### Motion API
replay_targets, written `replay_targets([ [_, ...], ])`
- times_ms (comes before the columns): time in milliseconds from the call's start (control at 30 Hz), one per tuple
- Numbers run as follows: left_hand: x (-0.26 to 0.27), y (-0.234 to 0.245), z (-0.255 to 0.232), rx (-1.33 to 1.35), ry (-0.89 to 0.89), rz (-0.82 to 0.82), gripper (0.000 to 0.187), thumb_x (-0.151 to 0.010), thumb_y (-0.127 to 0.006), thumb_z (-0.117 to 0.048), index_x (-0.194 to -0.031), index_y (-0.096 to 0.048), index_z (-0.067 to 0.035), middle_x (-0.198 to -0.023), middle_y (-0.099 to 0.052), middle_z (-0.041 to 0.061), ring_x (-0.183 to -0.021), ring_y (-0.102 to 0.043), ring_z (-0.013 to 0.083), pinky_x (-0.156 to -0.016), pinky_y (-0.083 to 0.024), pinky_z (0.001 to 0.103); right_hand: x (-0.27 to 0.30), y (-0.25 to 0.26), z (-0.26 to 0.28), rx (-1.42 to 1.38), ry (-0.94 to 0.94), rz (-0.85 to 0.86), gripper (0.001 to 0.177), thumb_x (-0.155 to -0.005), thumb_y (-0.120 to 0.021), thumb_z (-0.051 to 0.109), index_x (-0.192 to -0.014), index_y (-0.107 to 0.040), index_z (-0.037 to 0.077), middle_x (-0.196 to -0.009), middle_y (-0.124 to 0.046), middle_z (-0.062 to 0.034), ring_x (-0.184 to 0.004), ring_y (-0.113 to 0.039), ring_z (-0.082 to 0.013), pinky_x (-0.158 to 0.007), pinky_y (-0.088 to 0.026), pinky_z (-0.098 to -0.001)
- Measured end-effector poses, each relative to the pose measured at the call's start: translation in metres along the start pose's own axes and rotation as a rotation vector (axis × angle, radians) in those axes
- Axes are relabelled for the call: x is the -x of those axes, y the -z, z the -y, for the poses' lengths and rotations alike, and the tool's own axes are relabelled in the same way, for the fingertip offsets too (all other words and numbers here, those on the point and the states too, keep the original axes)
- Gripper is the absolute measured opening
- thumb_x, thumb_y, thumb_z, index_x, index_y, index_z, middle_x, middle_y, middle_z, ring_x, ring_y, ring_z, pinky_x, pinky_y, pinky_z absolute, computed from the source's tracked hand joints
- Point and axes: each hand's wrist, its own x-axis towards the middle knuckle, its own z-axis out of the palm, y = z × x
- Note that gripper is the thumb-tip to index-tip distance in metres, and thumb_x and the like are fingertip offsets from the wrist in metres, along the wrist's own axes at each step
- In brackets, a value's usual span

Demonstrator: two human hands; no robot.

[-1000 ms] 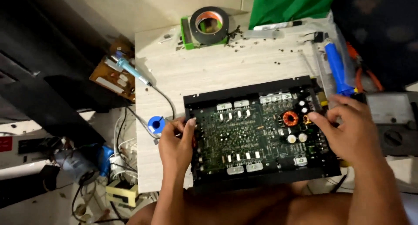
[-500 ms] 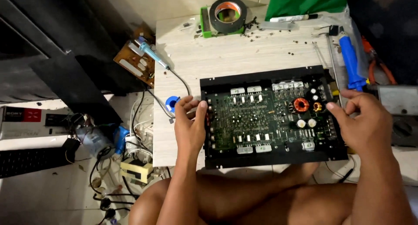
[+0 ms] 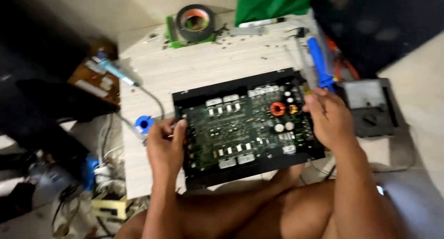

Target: Unscrewing the back cover of a car amplifier and removing it to inspect the internal circuit board.

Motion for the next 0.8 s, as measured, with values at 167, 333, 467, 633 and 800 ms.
replay_targets([
  [167, 0.006, 0.001, -0.023, -0.255, -0.055, 0.012, 0.041, -0.096, -0.08, -0.037, -0.083, -0.061, -0.004, -0.119, -0.069, 0.018, -0.087, -0.073, 0.0435, -0.073, -0.06, 0.048, -0.001, 0.022, 0.032, -0.141, -0.095, -0.063, 0.044, -0.116, -0.045, 0.044, -0.115, -0.069, 0.007, -0.13, -0.063, -0.0283, -0.119, -0.056, -0.0563, -0.094, -0.047, -0.0671],
  [333, 0.007, 0.001, -0.009, -0.249, -0.078, -0.011, 0.029, -0.099, -0.079, -0.032, -0.089, -0.069, -0.006, -0.12, -0.069, 0.018, -0.094, -0.074, 0.0374, -0.076, -0.06, 0.045, 0.002, 0.009, 0.025, -0.199, -0.145, -0.049, 0.038, -0.111, -0.055, 0.042, -0.128, -0.064, 0.009, -0.134, -0.061, -0.023, -0.114, -0.061, -0.0509, -0.091, -0.049, -0.064],
  [467, 0.008, 0.001, -0.002, -0.291, -0.084, -0.043, 0.044, -0.094, -0.085, -0.032, -0.078, -0.052, -0.008, -0.12, -0.07, 0.013, -0.087, -0.073, 0.0324, -0.072, -0.059, 0.04, 0.001, 0.006, 0.018, -0.095, 0.056, -0.109, 0.027, -0.103, -0.076, 0.033, -0.101, -0.076, 0.006, -0.132, -0.066, -0.0247, -0.121, -0.062, -0.0482, -0.094, -0.052, -0.0542],
  [633, 0.012, -0.002, -0.024, -0.253, -0.066, -0.016, 0.034, -0.097, -0.081, -0.031, -0.088, -0.064, -0.003, -0.123, -0.069, 0.019, -0.097, -0.073, 0.0388, -0.078, -0.059, 0.043, 0.001, -0.001, -0.013, -0.107, 0.108, -0.198, 0.051, -0.085, -0.095, 0.031, -0.072, -0.052, 0.008, -0.119, -0.073, -0.0127, -0.11, -0.071, -0.0356, -0.089, -0.054, -0.0396],
  [800, 0.008, -0.001, -0.005, -0.242, -0.097, -0.042, 0.043, -0.096, -0.083, -0.03, -0.08, -0.052, -0.004, -0.12, -0.069, 0.019, -0.092, -0.073, 0.0384, -0.073, -0.059, 0.041, 0.005, 0.016, 0.025, 0.119, 0.1, -0.05, 0.036, -0.094, -0.083, 0.037, -0.086, -0.072, 0.004, -0.136, -0.064, -0.0278, -0.131, -0.057, -0.0513, -0.094, -0.054, -0.0586],
])
